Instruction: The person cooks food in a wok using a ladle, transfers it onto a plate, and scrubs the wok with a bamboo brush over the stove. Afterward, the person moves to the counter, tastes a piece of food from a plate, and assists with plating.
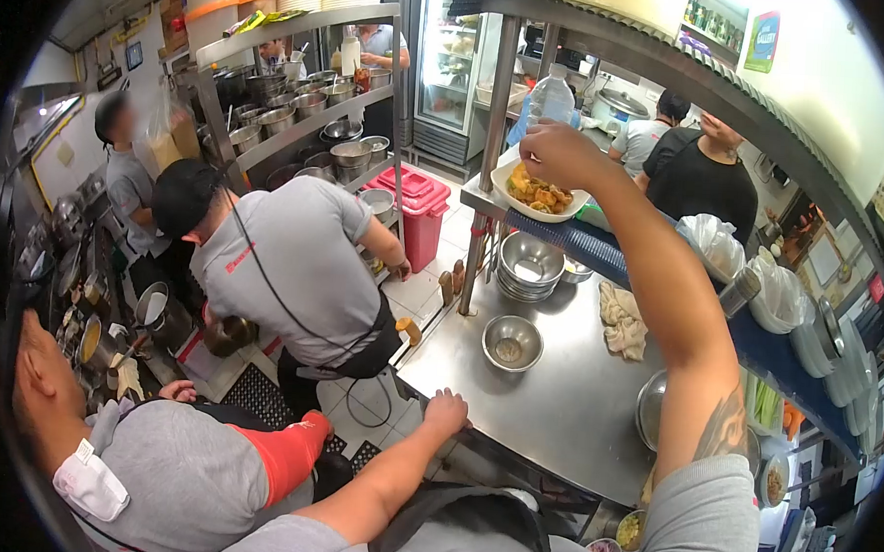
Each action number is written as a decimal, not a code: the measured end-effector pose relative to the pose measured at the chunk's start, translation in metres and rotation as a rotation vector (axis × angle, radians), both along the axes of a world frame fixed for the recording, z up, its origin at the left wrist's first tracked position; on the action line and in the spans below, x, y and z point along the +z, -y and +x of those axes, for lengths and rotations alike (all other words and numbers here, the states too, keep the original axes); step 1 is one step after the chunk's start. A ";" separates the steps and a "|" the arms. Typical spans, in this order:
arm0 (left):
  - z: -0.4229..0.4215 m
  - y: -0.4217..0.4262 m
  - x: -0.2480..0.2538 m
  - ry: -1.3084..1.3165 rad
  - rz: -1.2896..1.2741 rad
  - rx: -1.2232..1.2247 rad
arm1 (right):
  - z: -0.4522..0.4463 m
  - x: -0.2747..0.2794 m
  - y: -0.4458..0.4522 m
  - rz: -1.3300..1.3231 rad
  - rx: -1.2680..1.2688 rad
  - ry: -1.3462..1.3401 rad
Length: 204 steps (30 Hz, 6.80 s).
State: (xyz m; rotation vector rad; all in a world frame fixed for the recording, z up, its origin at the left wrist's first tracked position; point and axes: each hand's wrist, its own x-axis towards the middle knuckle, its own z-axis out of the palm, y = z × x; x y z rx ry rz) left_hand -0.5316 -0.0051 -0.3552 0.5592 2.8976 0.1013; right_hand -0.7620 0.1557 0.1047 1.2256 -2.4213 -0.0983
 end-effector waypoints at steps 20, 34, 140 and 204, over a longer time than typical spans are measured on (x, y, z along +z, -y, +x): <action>0.003 0.002 0.001 -0.003 0.035 0.008 | 0.255 0.063 0.028 -0.643 1.088 0.661; -0.020 -0.009 -0.044 -0.030 0.097 0.060 | 0.316 0.040 0.092 -0.582 1.740 1.257; 0.315 0.367 -0.066 0.437 0.227 1.429 | 0.271 -0.503 -0.102 -0.354 -1.362 0.415; 0.250 0.260 -0.170 0.605 0.094 0.786 | 0.321 -0.460 -0.138 -0.857 -0.940 0.721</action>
